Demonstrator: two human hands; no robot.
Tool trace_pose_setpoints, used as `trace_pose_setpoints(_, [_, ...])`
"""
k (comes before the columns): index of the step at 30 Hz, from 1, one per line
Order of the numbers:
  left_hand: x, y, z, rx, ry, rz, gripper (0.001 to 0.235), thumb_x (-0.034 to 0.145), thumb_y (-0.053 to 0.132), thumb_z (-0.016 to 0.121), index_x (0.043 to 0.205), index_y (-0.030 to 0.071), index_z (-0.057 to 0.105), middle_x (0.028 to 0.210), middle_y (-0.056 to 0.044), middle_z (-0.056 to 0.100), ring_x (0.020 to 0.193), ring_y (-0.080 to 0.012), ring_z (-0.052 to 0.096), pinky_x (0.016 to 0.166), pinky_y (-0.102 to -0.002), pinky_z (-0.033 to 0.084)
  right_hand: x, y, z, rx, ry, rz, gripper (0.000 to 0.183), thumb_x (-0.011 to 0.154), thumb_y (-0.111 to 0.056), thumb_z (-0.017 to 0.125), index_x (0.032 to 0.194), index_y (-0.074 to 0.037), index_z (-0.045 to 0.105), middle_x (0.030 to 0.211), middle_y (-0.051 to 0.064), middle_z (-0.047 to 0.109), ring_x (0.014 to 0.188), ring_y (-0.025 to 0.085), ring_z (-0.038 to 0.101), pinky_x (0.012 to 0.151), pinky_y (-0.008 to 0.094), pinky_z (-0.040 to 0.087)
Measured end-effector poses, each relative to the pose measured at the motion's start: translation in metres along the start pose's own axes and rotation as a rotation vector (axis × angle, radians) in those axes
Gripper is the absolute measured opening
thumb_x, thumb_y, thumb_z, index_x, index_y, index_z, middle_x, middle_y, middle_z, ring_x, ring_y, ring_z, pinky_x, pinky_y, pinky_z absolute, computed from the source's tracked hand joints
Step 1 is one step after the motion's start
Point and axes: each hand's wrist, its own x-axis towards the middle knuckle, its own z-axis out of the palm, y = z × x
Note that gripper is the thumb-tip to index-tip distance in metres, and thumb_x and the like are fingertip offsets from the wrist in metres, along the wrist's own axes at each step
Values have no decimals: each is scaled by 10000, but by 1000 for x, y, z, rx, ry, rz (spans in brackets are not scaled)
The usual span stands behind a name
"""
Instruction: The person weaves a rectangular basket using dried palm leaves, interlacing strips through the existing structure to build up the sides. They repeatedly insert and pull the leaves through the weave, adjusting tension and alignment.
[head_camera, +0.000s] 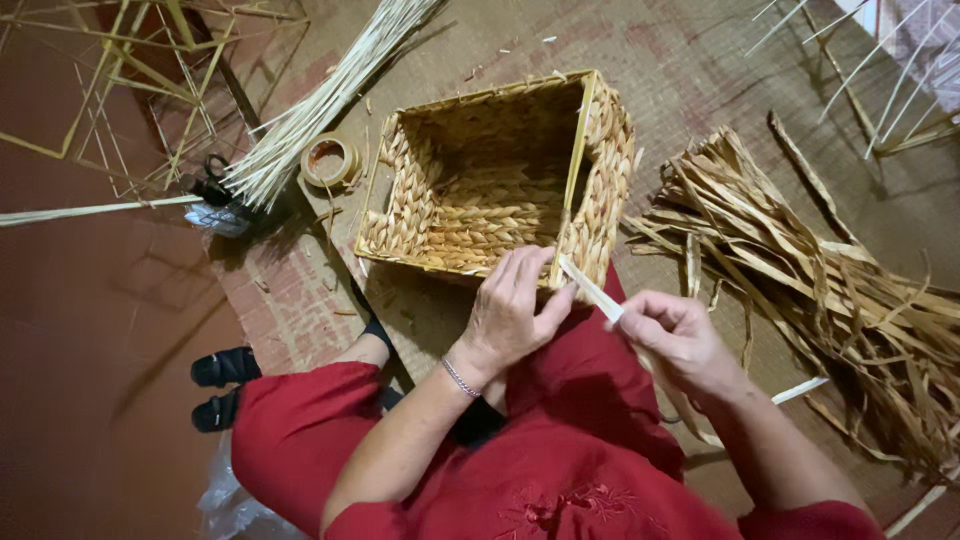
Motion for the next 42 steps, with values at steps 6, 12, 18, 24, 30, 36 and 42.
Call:
trace_pose_setpoints(6, [-4, -6, 9, 70, -28, -30, 207, 873, 106, 721, 1006, -26, 634, 977, -202, 624, 899, -355, 627, 769, -441, 525, 8, -25, 32, -286, -264, -245, 225, 907, -54, 610, 1097, -13, 725, 875, 25, 714, 653, 80, 615, 563, 227, 508])
trace_pose_setpoints(12, [1, -28, 14, -254, -92, -343, 129, 947, 1, 549, 969, 2, 676, 855, -152, 650, 837, -314, 661, 756, -408, 532, 75, -24, 27, -593, 139, -521, 182, 1064, -27, 518, 1229, -37, 595, 1224, 50, 602, 853, 152, 629, 719, 279, 547])
trace_pose_setpoints(18, [26, -25, -6, -266, -23, -300, 133, 929, -10, 592, 1010, -2, 697, 870, -161, 689, 776, -306, 696, 697, -392, 556, 97, 0, 23, -157, 0, -415, 333, 1030, -58, 627, 1307, -22, 445, 1332, 116, 576, 1099, 124, 614, 902, 275, 556])
trace_pose_setpoints(24, [33, -47, 11, -515, 56, -484, 121, 960, -2, 627, 1020, -13, 732, 883, -105, 743, 758, -200, 705, 673, -295, 580, 100, 7, 17, -154, 43, -349, 390, 958, -76, 701, 1249, -44, 443, 1244, 89, 565, 939, 104, 624, 751, 247, 565])
trace_pose_setpoints(30, [31, -100, -1, -1035, 306, -805, 156, 998, 20, 541, 1007, -8, 694, 834, -92, 722, 647, -150, 688, 565, -297, 613, 106, 13, 13, -120, 43, -373, 312, 935, -45, 751, 1096, -55, 485, 1230, 84, 557, 1044, 106, 577, 891, 255, 531])
trace_pose_setpoints(36, [43, -146, -55, -1138, 528, -897, 209, 1019, 109, 522, 975, -1, 694, 799, -103, 702, 566, -140, 638, 496, -271, 571, 109, 10, 12, -115, 57, -307, 267, 920, -36, 769, 995, -65, 515, 1210, 87, 569, 978, 97, 565, 837, 254, 516])
trace_pose_setpoints(42, [35, -208, -136, -1076, 716, -914, 139, 1004, 105, 685, 983, -28, 719, 810, -110, 675, 598, -145, 614, 535, -285, 554, 106, -1, 6, -69, 53, -201, 226, 910, -39, 730, 1009, -72, 530, 1241, 64, 566, 944, 98, 619, 803, 263, 558])
